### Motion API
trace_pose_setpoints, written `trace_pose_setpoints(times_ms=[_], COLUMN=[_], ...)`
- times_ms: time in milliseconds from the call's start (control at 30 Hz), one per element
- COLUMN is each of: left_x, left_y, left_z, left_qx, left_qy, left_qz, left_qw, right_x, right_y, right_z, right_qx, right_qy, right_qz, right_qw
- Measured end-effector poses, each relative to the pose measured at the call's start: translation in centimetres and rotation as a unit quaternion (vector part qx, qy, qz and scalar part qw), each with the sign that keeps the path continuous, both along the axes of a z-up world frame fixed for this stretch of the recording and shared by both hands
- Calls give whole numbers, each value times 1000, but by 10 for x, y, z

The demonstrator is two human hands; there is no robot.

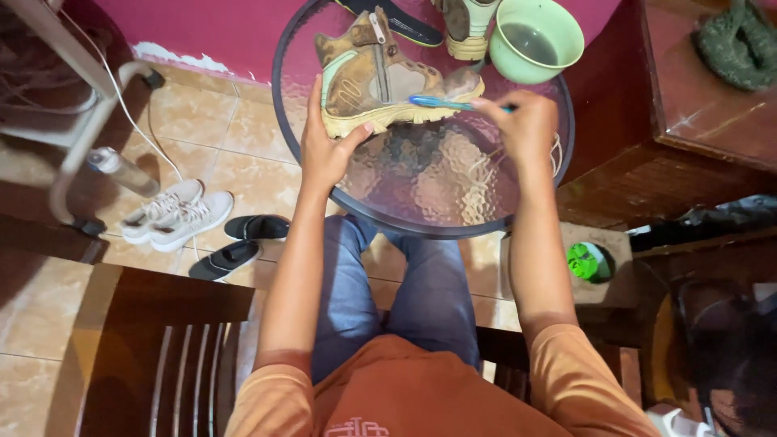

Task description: The person scrubs a brown hiking boot with a blue toothbrush, repeatedly dipping the brush into a green bowl of water. The person rotates the boot to clean the sole, sides, and upper sections, then flips it to scrub the interior lining.

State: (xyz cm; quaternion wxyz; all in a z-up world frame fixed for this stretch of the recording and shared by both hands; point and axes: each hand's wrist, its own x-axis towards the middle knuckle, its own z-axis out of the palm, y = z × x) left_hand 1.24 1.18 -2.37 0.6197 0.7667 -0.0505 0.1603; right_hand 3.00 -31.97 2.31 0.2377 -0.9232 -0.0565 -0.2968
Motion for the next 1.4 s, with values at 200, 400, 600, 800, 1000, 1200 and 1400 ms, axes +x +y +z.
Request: trace_pose_setpoints(times_ms=[200,400,600,800,1000,1200,1400], left_x=[1,1,1,1,0,-2,-2], left_y=[2,-1,-4,-2,-2,0,-2], left_z=[-1,-4,0,-6,-9,-5,-6], left_qx=[0,2,5,14,21,16,21], left_qy=[-3,27,49,15,-4,-8,-24], left_qz=[-16,11,39,16,7,-9,11], left_qw=[1000,1000,998,1000,1000,1000,999], right_x=[-13,-15,-22,-26,-11,-28,-1], right_y=[-1,74,52,60,53,88,88], right_z=[-15,-23,-54,-68,-79,-55,-4], right_qx=[7,-80,-47,-34,-39,-61,-71], right_qy=[-1,-15,52,68,-3,37,74], right_qz=[-25,-36,-48,-23,-12,13,21], right_qw=[1000,996,996,997,999,997,995])
